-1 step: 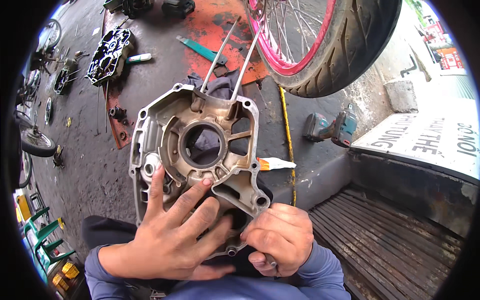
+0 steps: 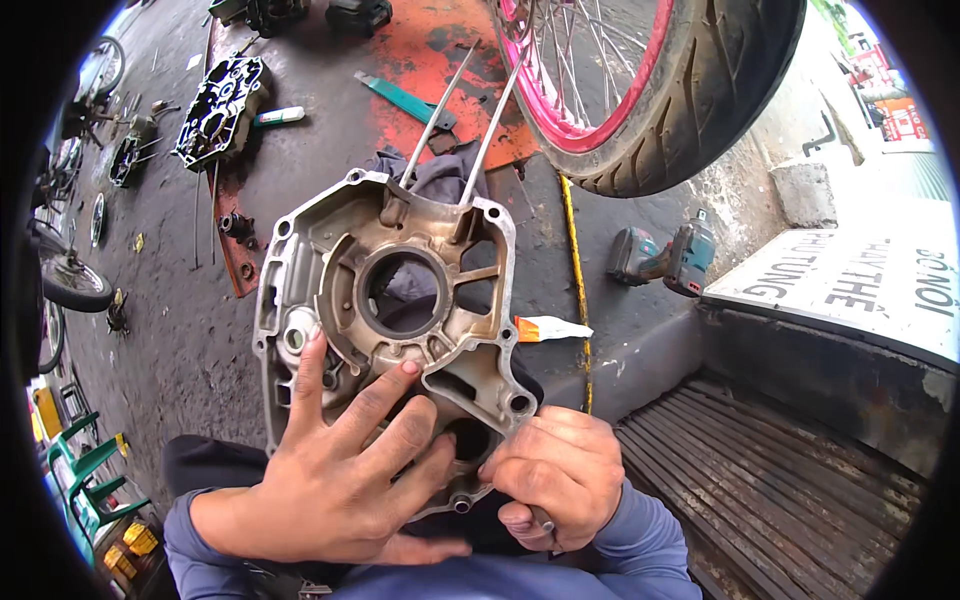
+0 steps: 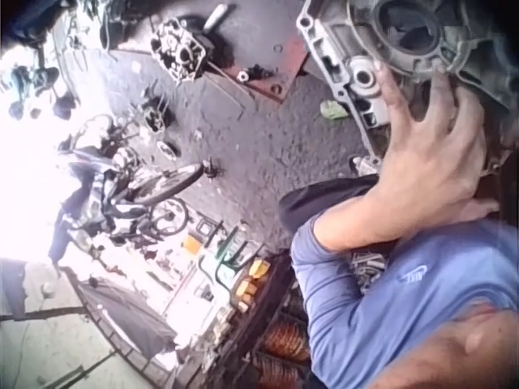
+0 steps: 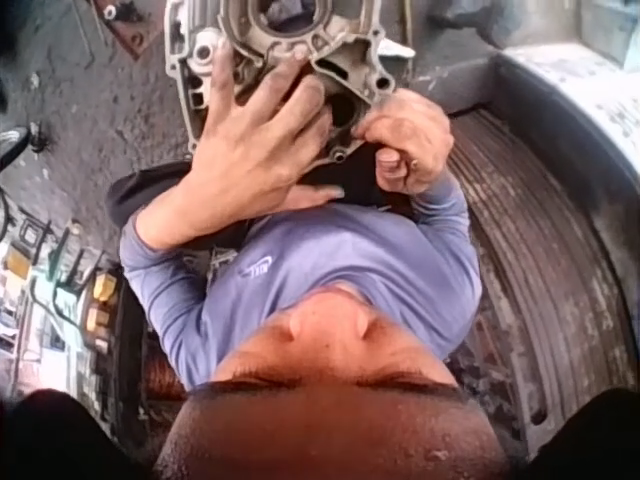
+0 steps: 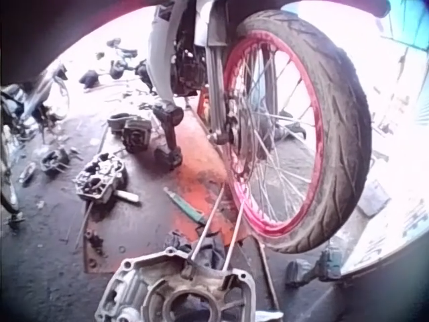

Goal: Cleaning and inspecting an engine crankcase and internal components using a small pick tool.

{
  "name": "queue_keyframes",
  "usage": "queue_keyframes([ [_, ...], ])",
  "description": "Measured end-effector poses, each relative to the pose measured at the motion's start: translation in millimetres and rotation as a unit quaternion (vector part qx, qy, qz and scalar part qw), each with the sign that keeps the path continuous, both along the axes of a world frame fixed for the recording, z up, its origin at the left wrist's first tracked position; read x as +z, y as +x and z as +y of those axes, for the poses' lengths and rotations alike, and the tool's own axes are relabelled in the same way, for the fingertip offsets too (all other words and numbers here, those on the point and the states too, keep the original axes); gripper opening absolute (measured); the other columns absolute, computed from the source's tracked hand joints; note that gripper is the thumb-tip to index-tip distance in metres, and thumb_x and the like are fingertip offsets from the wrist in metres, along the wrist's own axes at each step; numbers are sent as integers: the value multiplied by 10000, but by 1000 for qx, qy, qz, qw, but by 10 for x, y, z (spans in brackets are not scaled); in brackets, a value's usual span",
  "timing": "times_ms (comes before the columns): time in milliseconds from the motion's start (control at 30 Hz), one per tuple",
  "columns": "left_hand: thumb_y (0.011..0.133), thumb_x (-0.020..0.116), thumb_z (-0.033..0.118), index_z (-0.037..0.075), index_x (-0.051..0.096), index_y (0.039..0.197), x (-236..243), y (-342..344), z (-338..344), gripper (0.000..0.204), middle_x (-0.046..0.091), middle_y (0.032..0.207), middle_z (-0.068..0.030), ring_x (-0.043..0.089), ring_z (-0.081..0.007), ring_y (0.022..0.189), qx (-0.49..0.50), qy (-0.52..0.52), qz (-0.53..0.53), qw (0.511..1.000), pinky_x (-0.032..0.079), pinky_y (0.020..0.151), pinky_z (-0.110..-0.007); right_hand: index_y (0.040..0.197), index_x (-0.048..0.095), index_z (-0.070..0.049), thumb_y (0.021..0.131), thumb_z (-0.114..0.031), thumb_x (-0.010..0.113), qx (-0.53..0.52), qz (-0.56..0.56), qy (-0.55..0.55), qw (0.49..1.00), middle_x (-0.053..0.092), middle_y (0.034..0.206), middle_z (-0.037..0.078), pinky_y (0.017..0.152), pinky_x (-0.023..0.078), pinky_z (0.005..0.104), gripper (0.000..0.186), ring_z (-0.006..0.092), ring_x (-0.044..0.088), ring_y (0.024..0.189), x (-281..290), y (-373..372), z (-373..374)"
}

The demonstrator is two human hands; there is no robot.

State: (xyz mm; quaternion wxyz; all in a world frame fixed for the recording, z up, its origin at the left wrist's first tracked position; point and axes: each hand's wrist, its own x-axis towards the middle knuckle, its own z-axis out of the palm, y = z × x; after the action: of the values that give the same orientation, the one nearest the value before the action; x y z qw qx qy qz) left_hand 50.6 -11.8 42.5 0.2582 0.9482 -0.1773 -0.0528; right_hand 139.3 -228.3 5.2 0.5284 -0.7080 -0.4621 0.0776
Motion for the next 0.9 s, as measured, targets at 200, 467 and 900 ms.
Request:
queue_keyframes([
  [200, 800, 751, 393, 123, 671, 976, 263, 134, 266, 333, 640, 976, -68, 671, -308, 1065, 99, -20, 24, 995, 225, 1171, -658, 841, 601, 3, 1052, -322, 527, 29, 27, 193, 980, 689, 764, 146, 536, 512, 346, 395, 244, 663, 607, -254, -91, 216],
  [467, 777, 697, 509, 120, 689, 1011, 389, -55, 342, 454, 387, 1582, -153, 278, -471, 1475, -7, 88, 133, 987, 166, 1154, -735, 813, 564, -22, 1030, -310, 564, 95, 36, 152, 983, 698, 812, 151, 529, 480, 331, 361, 234, 641, 600, -325, -66, 354],
  [900, 702, 740, 564, 125, 746, 1104, 157, -446, -28, 595, 443, 1533, -134, 371, -444, 1442, 136, 203, 35, 969, 210, 1154, -725, 817, 564, -15, 1050, -320, 533, 136, 51, 170, 975, 708, 829, 150, 516, 479, 329, 385, 222, 626, 589, -409, -25, 519],
])
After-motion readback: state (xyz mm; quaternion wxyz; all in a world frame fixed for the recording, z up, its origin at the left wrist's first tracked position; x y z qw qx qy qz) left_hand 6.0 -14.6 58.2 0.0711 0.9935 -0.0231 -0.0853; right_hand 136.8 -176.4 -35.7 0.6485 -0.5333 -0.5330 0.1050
